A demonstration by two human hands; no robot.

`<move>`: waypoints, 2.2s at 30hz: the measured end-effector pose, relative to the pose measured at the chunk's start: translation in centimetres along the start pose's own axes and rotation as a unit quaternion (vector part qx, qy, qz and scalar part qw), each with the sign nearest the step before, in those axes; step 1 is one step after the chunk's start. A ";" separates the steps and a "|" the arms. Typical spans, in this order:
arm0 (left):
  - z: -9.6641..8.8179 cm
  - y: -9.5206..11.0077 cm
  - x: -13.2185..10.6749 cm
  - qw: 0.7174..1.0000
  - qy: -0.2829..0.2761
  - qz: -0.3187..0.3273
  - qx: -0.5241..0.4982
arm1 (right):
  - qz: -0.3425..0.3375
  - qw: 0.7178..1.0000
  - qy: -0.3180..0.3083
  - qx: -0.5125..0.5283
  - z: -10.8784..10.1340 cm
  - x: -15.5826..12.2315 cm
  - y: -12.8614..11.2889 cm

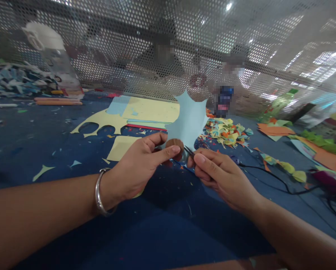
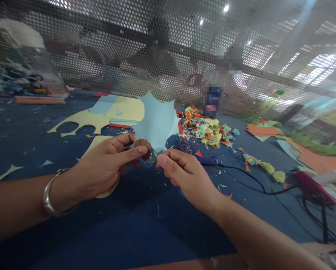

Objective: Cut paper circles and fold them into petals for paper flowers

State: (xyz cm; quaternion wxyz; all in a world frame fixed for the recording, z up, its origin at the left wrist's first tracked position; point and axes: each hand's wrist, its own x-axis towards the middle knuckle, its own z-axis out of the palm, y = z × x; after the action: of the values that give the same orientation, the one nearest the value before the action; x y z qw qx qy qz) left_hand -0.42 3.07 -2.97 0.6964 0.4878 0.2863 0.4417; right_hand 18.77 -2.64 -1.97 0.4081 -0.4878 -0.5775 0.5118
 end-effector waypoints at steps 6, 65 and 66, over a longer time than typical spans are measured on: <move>-0.1 -0.1 0.0 1.000 0.000 0.003 -0.018 | 0.013 1.000 0.003 0.008 0.0 0.1 -0.2; -0.1 -0.2 0.0 0.999 -0.014 0.033 0.037 | 0.036 0.999 0.019 -0.001 0.0 0.1 -0.4; 0.0 -0.2 0.0 0.998 -0.031 0.028 0.038 | 0.035 0.999 0.021 -0.001 0.0 0.1 -0.4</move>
State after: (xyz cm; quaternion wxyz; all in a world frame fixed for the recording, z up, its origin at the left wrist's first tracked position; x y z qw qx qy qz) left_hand -0.38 3.04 -3.20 0.6733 0.5348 0.2676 0.4348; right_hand 18.68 -2.53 -1.56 0.4012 -0.5191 -0.5520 0.5147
